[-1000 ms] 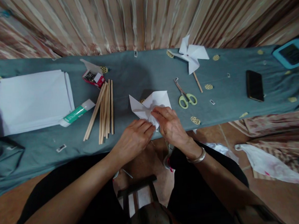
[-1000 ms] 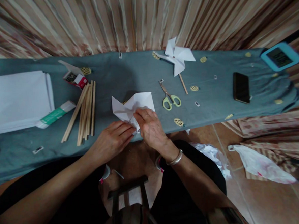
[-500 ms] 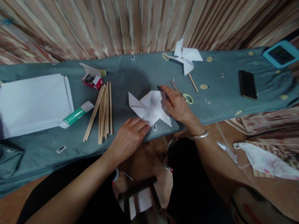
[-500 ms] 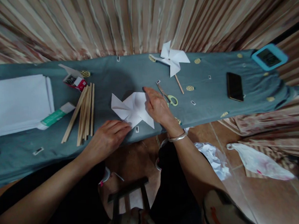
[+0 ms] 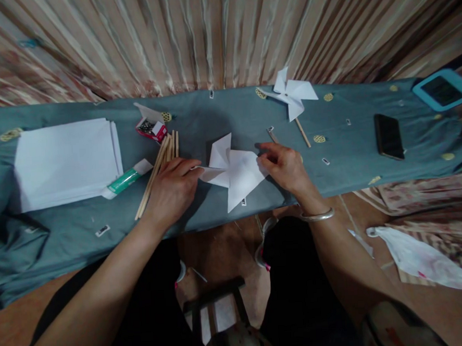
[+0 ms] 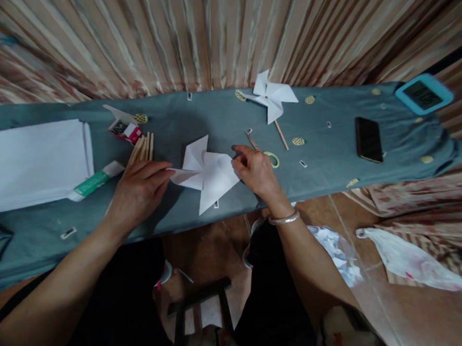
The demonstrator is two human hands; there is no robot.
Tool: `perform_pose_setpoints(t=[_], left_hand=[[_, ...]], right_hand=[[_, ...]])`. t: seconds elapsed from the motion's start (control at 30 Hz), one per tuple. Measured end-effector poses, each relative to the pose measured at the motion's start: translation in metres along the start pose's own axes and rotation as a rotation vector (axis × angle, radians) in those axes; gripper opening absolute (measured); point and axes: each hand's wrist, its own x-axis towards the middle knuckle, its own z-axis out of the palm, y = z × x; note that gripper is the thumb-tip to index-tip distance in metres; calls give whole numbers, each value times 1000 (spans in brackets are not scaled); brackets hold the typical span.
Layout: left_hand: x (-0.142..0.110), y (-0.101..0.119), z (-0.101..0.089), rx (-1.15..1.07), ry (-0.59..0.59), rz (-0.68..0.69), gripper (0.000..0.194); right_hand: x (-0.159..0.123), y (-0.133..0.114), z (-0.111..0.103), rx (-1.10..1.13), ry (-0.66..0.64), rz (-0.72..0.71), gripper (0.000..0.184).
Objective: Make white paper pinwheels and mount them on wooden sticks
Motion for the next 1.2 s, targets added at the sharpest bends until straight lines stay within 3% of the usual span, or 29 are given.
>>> perform_pose_setpoints(t=[0.07, 0.17, 0.27, 0.37, 0.5, 0.7, 0.87, 1.07, 1.2], left_hand=[[0, 6, -1, -18, 46, -8, 26], [-3, 26, 2, -85, 42, 86, 21], [-8, 49, 8, -135, -69, 210, 24], [-13, 61, 13, -121, -138, 225, 20], [-15, 61, 16, -78, -157, 211, 13], [-16, 60, 12, -59, -79, 218, 20], [-19, 58, 9, -76, -55, 218, 21], [-18, 60, 9, -102, -75, 215, 16], [-19, 60, 8, -92, -89, 216, 13]], right_hand=[[-7, -2, 0, 20, -38, 36, 35], [-18, -7, -2, 32, -92, 78, 31], [-26, -13, -4, 10, -134, 107, 26], [-31, -17, -4, 18, -182, 126, 23], [-34, -15, -4, 59, -220, 123, 21], [-38, -5, -19, 69, -84, -9, 21], [-40, -1, -21, 239, -234, -170, 27], [-40, -6, -12, 384, -358, -195, 12], [-39, -10, -9, 430, -366, -206, 14]])
